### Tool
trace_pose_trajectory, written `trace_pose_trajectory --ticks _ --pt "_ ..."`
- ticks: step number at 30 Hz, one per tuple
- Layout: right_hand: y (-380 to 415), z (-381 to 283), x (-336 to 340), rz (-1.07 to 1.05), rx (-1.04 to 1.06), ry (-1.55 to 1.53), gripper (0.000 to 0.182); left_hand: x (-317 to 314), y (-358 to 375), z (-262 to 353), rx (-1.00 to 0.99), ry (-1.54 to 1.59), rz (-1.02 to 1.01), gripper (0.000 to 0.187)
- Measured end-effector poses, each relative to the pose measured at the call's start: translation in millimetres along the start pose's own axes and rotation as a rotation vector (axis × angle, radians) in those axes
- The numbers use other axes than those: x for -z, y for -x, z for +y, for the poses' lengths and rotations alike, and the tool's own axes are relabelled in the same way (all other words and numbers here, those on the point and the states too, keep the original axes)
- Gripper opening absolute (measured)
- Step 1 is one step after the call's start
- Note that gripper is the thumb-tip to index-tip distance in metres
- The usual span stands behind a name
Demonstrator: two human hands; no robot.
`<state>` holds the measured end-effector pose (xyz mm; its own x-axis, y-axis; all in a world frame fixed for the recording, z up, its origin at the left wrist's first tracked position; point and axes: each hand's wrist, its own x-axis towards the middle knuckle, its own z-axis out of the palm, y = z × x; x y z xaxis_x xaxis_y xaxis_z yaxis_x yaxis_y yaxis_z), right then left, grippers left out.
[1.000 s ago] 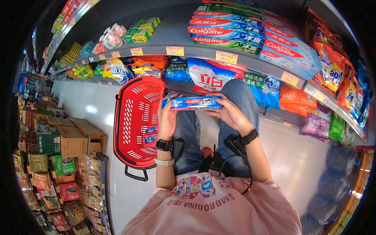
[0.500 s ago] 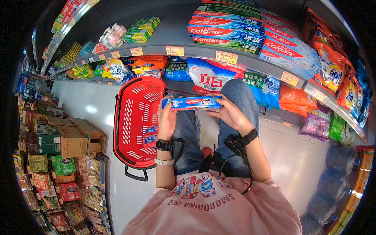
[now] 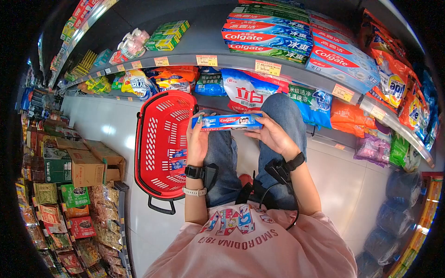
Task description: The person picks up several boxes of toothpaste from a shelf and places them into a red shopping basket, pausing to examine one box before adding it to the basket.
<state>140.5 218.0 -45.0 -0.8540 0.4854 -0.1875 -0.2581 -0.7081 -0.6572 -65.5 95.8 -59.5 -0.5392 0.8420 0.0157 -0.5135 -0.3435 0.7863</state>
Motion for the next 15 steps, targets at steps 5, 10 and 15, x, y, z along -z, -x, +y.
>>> trace_pose_trajectory --ticks 5,10,15 --pt "-0.3 0.7 0.7 0.008 -0.003 -0.008 0.038 0.2 0.2 0.2 -0.019 -0.038 -0.022 0.028" --pt "-0.7 0.8 1.5 0.004 -0.005 -0.011 0.037 -1.4 1.2 1.9 -0.025 -0.078 -0.033 0.031" --pt "-0.4 0.4 1.5 -0.003 -0.008 -0.01 0.037 -1.0 0.8 2.4 -0.022 -0.047 -0.042 0.032"
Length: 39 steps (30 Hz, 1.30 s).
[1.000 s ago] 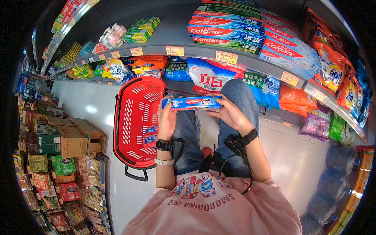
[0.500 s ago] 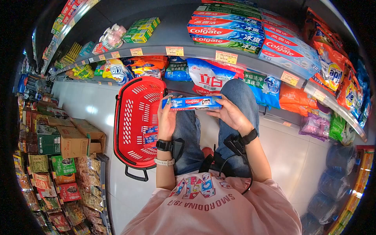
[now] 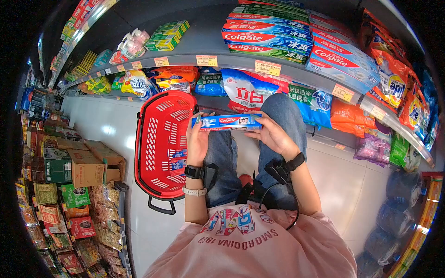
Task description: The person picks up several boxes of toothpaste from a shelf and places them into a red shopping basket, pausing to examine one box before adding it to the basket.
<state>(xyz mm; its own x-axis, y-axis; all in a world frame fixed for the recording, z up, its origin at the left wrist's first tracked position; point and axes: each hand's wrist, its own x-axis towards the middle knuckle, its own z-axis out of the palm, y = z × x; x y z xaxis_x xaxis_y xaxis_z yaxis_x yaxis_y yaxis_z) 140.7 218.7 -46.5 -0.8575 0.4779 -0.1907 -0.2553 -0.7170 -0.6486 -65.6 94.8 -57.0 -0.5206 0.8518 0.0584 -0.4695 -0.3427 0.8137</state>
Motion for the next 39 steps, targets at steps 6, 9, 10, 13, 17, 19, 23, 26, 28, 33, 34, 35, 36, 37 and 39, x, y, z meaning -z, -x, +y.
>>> trace_pose_trajectory --ticks 6,9,10,13,17,19,23,26,28,33,34,35,36,37,39 --pt "0.5 -0.7 -1.9 0.006 0.005 0.016 0.037 -1.4 0.6 1.6 0.004 0.003 0.01 0.032" --pt "5.9 2.4 -3.7 -0.008 -0.003 0.018 0.037 -0.8 7.8 1.4 0.016 0.001 0.023 0.031" --pt "6.0 2.3 -3.6 -0.008 -0.002 0.018 0.037 -1.2 7.9 1.8 0.015 0.001 0.023 0.031" --pt "5.6 3.0 -2.3 0.002 -0.004 0.003 0.038 -1.9 7.9 2.4 0.019 0.0 0.022 0.031" --pt "-0.3 0.3 0.2 0.002 0.001 -0.007 0.036 1.3 -0.3 -1.0 0.008 0.014 0.014 0.031" --pt "-0.4 0.4 0.5 0.005 0.0 -0.006 0.036 2.7 -0.9 -2.4 0.004 0.022 0.018 0.031" --pt "-0.7 1.0 1.3 0.014 -0.002 -0.011 0.035 2.3 -0.8 -2.0 0.001 0.017 0.009 0.031" --pt "-0.8 0.7 0.8 0.017 -0.004 -0.003 0.035 1.6 -0.6 -1.6 0.0 0.016 0.011 0.031" --pt "-0.5 0.1 0.0 0.016 -0.006 0.005 0.036 1.0 -0.7 -1.5 0.0 0.019 0.013 0.031" --pt "-0.3 -0.1 -0.5 0.013 -0.006 0.009 0.037 -0.5 -0.7 0.0 0.005 0.018 0.013 0.03" --pt "-0.3 0.0 -0.2 0.013 -0.006 0.009 0.037 0.0 -0.6 -0.6 0.005 0.018 0.014 0.03" --pt "-0.3 0.2 0.5 0.01 -0.007 0.007 0.037 0.4 -0.7 -1.3 0.005 0.016 0.018 0.03" --pt "-0.3 0.4 1.1 0.008 -0.007 0.005 0.037 0.9 -0.7 -2.1 0.006 0.014 0.023 0.03" --pt "-0.2 0.7 1.8 0.009 -0.007 0.005 0.037 0.8 -0.6 -2.1 0.006 0.014 0.023 0.03" --pt "-0.2 1.2 2.6 -0.005 -0.004 0.003 0.037 0.6 -0.2 -2.1 -0.001 0.012 0.023 0.03"
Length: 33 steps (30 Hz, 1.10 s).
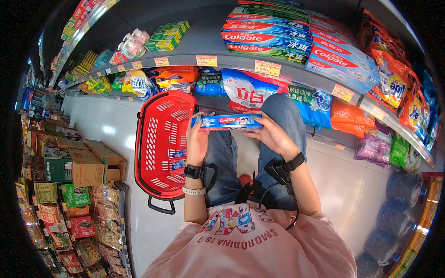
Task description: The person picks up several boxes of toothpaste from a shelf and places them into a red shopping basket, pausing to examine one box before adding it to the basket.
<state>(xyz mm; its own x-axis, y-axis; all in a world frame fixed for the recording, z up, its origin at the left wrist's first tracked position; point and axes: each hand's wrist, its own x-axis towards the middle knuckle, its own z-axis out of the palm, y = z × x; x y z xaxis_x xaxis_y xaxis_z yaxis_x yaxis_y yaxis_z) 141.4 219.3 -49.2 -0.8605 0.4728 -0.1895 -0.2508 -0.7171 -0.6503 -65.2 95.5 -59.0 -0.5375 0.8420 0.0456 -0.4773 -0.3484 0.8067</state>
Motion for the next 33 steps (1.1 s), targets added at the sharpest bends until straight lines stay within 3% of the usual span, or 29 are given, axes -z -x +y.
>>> trace_pose_trajectory --ticks 22,33 --pt "0.7 -0.8 -3.0 0.01 0.006 0.007 0.038 2.5 -0.7 -1.3 -0.003 -0.029 -0.01 0.033" --pt "-1.0 0.2 -1.3 0.03 -0.006 -0.04 0.039 6.6 -0.4 -2.9 0.019 0.025 -0.014 0.044"
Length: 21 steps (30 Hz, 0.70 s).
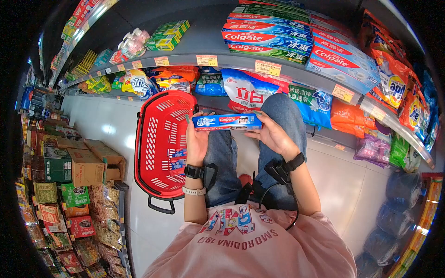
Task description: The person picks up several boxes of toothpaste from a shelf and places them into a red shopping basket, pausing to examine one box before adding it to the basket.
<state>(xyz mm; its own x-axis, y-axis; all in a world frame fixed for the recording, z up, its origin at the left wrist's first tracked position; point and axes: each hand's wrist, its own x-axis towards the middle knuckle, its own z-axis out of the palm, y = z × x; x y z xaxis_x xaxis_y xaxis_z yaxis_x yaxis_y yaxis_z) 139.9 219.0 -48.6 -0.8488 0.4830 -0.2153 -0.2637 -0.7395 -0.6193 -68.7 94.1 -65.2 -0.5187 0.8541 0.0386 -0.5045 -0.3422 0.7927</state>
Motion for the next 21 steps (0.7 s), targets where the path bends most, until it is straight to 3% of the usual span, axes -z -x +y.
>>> trace_pose_trajectory --ticks 21 --pt "0.7 0.0 0.3 -0.01 0.012 -0.005 0.04 -2.4 -0.5 1.3 -0.002 -0.002 -0.001 0.038"
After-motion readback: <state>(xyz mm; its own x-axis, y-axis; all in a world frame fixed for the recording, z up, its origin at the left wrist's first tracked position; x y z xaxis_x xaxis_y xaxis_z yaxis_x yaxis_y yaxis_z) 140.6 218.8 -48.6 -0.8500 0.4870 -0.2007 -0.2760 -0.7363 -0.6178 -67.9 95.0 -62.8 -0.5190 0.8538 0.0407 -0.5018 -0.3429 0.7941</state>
